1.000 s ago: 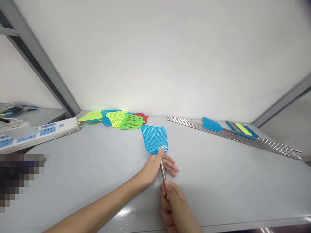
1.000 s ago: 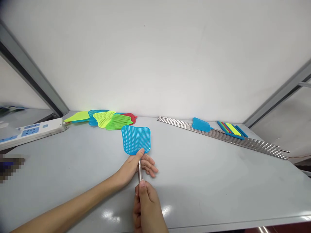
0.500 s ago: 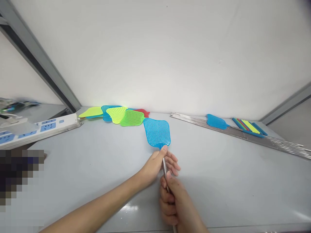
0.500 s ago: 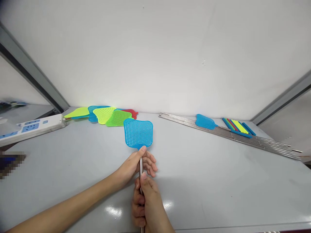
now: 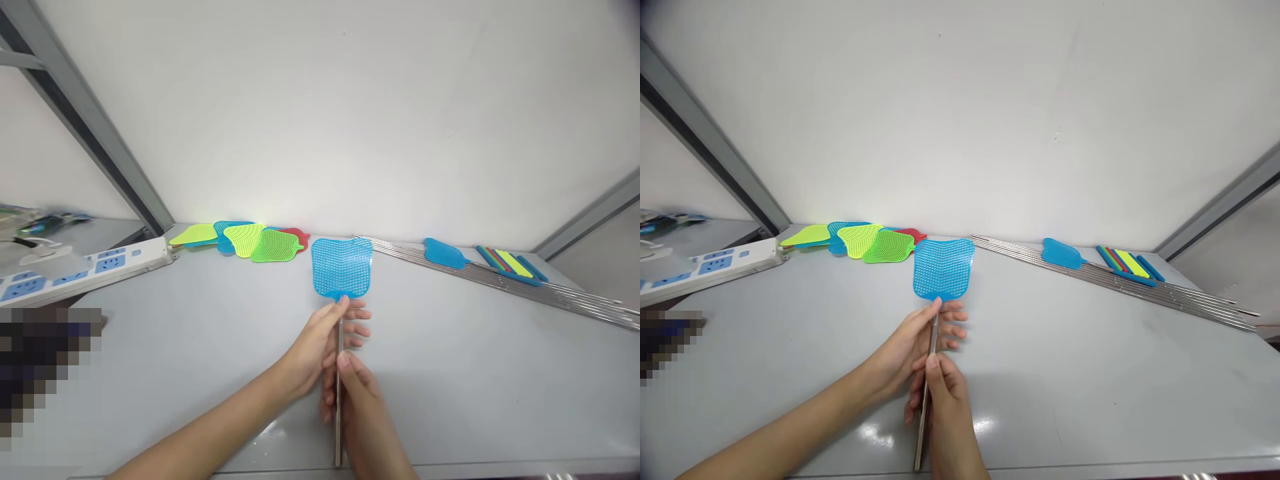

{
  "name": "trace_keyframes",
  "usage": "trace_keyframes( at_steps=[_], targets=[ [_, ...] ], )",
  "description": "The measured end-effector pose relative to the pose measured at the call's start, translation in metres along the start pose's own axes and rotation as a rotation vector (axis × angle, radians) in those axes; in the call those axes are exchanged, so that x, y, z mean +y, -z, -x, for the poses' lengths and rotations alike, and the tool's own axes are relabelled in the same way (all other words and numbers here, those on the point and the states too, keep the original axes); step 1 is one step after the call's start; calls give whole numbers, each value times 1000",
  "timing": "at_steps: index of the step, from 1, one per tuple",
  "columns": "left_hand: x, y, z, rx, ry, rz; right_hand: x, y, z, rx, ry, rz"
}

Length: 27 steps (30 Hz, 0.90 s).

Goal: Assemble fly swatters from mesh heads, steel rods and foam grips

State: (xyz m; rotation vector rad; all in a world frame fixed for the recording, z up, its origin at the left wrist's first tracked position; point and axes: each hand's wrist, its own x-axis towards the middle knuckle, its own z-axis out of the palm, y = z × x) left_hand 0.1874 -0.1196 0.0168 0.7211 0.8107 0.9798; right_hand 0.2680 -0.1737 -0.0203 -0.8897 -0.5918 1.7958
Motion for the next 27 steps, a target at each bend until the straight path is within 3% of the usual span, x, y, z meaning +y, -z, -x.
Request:
trace_keyframes(
  at_steps=[4, 8, 10, 12, 15, 18, 20, 23, 25, 27],
  targets=[
    [-8, 0, 6, -51, 94, -355, -9, 1, -2, 35, 98, 71],
    [-4, 0, 5, -38, -21, -393, -25, 11, 0, -15, 94, 374],
    [1, 2, 4, -33, -100, -387, -39, 20, 3, 73, 181, 586],
    [7, 4, 5, -48, -139, -424, -55, 31, 7, 223, 369, 773],
    [16, 6, 10, -174, -23, -571, -78, 48, 13, 335, 605, 941],
    [26, 5, 17, -266, 64, -837, -97, 66, 13, 379, 569, 935],
    [32, 4, 22, -227, -32, -1043, -108, 77, 11, 437, 479, 838],
    [40, 4, 25, -202, -209, -1323, -127, 90, 7, 656, 634, 832],
    [43, 6, 26, -230, -273, -1472, -140, 92, 7, 593, 637, 939],
    [44, 8, 26, -263, -298, -1567, -150, 89, 10, 388, 486, 1017]
  ],
)
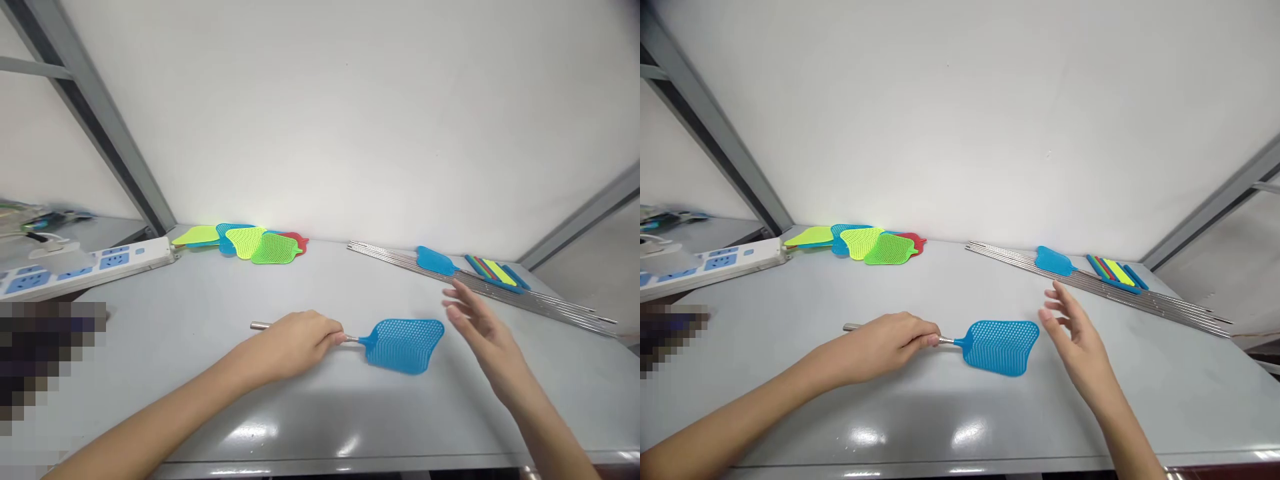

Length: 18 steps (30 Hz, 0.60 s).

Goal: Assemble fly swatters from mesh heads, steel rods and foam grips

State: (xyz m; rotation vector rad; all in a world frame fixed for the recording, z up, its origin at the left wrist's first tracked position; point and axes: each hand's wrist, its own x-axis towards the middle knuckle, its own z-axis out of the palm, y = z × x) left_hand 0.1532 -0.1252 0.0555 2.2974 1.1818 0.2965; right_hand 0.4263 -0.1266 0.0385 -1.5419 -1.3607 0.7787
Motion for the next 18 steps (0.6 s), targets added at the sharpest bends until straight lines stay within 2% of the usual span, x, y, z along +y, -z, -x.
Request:
trace_keyframes(
  at_steps=[4, 6, 9, 12, 14, 18],
  targets=[
    [-4, -1, 3, -43, -17, -28, -5, 3, 0, -560, -225, -118],
    [-6, -4, 2, -60, -26, -18, 0, -1, 1, -690, -326, -196],
    [-8, -12, 1, -69, -28, -47, 7, -13, 3, -699, -485, -284],
    [-11, -25, -2, -65, -36, -166, 11, -26, 6, -726, -645, -398],
    [-14, -33, -2, -55, -59, -253, 13, -33, 9, -725, -693, -471],
    [-18, -45, 0, 0, -114, -363, 14, -39, 13, -635, -723, -497]
  ],
)
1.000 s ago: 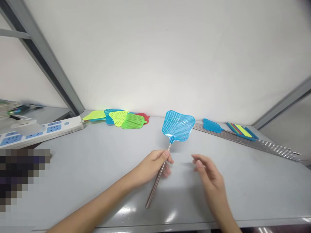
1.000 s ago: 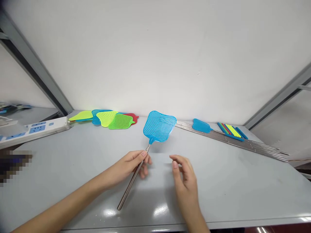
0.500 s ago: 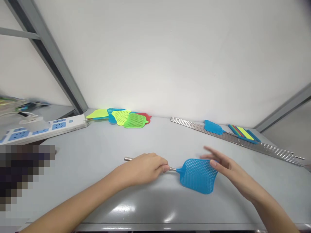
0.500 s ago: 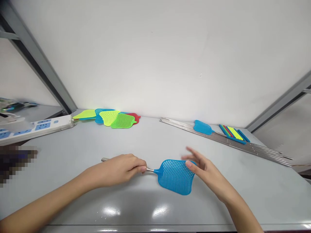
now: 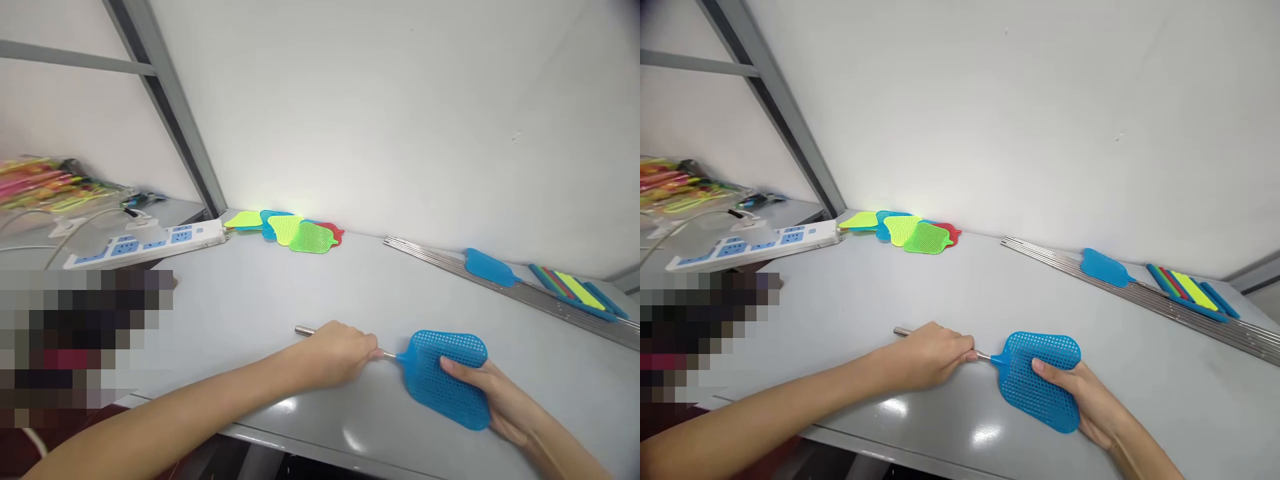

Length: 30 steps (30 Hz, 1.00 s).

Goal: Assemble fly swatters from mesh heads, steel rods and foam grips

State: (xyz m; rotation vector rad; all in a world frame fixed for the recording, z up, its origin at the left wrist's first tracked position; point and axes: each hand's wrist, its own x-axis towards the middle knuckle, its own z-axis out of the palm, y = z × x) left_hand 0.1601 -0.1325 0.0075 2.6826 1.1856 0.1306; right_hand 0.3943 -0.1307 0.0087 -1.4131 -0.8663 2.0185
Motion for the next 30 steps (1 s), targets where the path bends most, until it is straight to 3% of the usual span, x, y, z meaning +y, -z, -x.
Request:
trace_keyframes(
  at_steps=[4, 14, 30],
  targets=[
    [-1, -9, 1, 29, -8, -79, 1, -6, 0, 49, 9, -1],
    [-1, -13, -4, 20, 59, -3, -1, -3, -7, 3, 75, -42],
    [1, -19, -4, 22, 136, -37, -5, -11, -7, 65, -1, -58]
  ],
)
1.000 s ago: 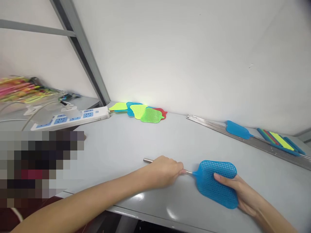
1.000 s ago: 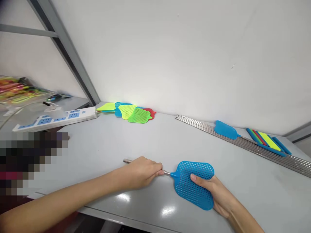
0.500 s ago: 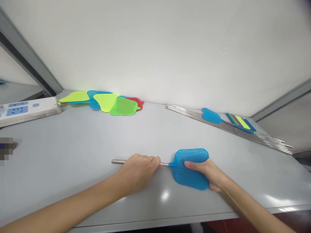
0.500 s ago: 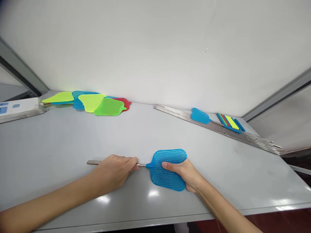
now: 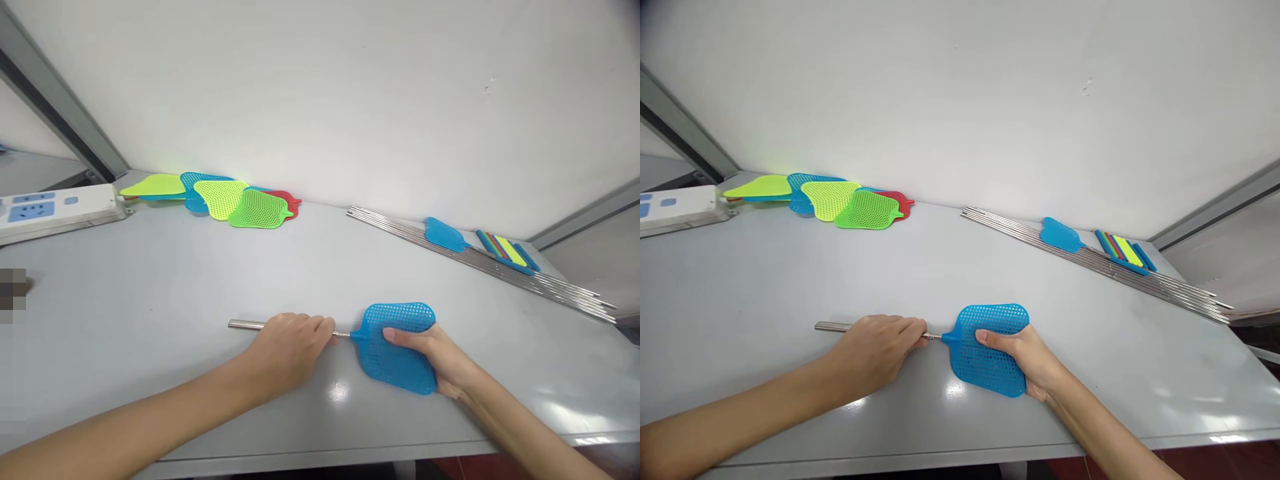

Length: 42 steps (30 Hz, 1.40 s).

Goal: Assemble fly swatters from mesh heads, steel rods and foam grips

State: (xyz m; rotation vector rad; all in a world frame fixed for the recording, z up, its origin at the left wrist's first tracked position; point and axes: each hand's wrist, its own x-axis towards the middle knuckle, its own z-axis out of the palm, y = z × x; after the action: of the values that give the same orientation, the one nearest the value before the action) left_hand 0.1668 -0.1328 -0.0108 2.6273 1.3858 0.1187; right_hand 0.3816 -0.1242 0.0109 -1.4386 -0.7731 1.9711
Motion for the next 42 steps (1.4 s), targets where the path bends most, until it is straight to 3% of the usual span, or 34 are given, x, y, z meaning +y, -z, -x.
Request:
trace_keyframes(
  at_steps=[8, 14, 27, 32, 42],
  targets=[
    [1, 1, -2, 52, -15, -37, -3, -3, -2, 19, -45, -10],
    [0, 0, 0, 84, -35, -61, -4, 1, -2, -46, -83, -21],
    [0, -2, 4, 305, -62, -172, -15, -2, -3, -117, -235, -51],
    [2, 1, 6, 277, -38, -188, -18, -6, -2, -155, -252, -53],
    [3, 5, 5, 233, -11, -138, -12, -5, -4, -61, -215, -25]
  ],
)
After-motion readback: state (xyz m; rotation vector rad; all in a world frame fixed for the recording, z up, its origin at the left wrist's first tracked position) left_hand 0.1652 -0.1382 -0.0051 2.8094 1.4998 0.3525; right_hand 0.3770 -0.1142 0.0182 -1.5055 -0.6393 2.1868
